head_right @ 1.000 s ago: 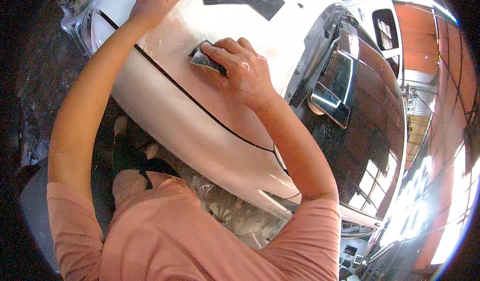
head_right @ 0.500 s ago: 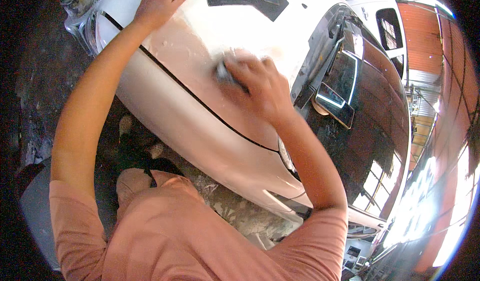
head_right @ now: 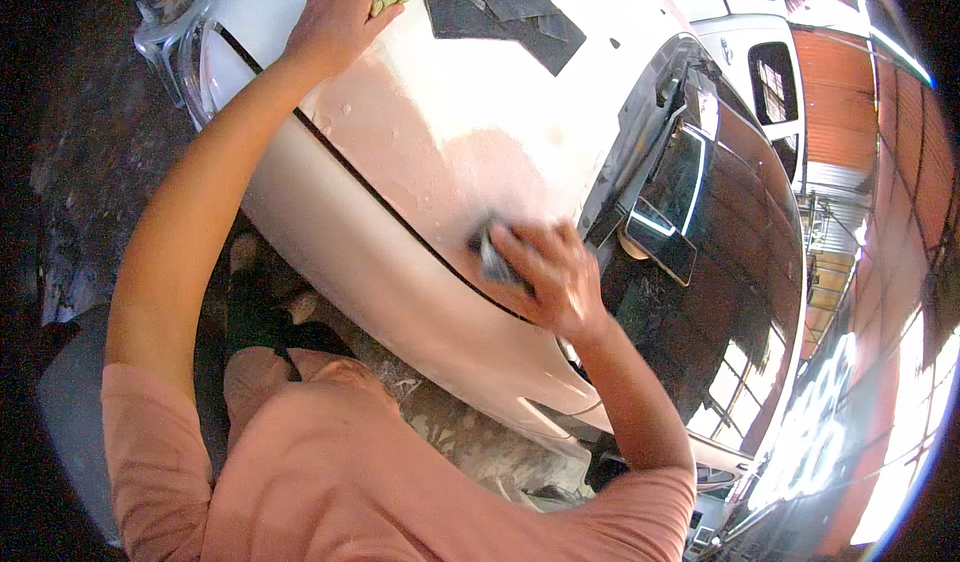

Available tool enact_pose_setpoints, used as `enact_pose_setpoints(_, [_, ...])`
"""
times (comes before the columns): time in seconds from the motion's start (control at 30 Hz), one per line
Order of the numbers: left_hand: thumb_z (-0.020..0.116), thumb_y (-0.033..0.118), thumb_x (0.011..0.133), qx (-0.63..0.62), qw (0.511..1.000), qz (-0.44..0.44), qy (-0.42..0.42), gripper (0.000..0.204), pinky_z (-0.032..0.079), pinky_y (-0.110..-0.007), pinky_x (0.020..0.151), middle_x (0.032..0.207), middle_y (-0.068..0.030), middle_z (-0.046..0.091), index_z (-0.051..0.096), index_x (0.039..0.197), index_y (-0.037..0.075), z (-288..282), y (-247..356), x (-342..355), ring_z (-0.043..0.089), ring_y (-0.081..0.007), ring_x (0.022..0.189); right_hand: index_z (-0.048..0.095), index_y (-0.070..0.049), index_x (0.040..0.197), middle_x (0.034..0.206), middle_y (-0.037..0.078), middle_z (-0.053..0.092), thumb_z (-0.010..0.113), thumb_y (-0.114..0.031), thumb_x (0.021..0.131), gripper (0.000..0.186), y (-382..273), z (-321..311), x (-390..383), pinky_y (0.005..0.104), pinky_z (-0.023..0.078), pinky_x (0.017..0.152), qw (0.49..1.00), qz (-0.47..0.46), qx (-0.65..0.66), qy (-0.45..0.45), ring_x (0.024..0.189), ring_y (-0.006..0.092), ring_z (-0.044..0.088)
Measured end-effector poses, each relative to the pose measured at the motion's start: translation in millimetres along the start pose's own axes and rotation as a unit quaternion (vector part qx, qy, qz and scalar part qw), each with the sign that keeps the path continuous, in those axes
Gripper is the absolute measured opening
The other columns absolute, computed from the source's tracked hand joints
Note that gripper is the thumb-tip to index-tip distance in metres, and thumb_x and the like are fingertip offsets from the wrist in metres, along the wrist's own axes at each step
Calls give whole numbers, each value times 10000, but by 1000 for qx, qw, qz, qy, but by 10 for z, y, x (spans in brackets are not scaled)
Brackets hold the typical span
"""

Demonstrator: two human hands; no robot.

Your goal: The person sands the surface of a car hood using pieces of sandpaper. They periodically dip a cloth into a bucket of water, wring it out, and wipe the sanded area before continuing to sand the car's surface.

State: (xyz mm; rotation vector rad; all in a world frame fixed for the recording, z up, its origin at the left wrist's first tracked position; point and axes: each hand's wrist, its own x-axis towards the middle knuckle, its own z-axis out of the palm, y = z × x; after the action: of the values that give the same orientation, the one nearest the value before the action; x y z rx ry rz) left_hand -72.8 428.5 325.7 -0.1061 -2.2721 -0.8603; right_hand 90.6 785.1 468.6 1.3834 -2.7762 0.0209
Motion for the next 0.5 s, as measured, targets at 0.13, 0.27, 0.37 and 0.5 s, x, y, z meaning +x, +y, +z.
enact_pose_setpoints(0.13, [695,314,942,-6,1000,10,-1,423,437,-511,1090,1295,-192,596,625,1301,100,37,84,-5,547,-402,1253,707,-180,1358,1211,69,711,895,-222,739,648,143,-41,132,442,590,757,998,29,-16,-62,952,329,641])
enact_pose_setpoints(0.27, [701,310,937,-21,1000,22,-4,427,438,-513,1090,1295,-197,596,625,1301,102,68,12,-27,546,-404,1257,714,-174,1317,1268,47,696,751,-311,911,430,206,150,993,429,570,844,995,92,-20,-11,1031,316,626])
enact_pose_setpoints(0.37, [703,304,934,-3,1000,-1,-13,431,441,-517,1079,1279,-196,596,623,1310,107,27,-23,-31,547,-402,1251,714,-147,1327,1239,84,709,814,-297,836,523,60,98,390,443,576,800,999,26,-41,3,986,336,646])
enact_pose_setpoints(0.5, [703,295,932,2,1000,-2,-2,440,440,-518,1078,1282,-193,593,621,1325,115,48,40,-42,544,-403,1252,724,-140,1323,1210,123,715,869,-282,753,605,40,-110,-153,468,577,757,998,-5,38,-49,952,360,663])
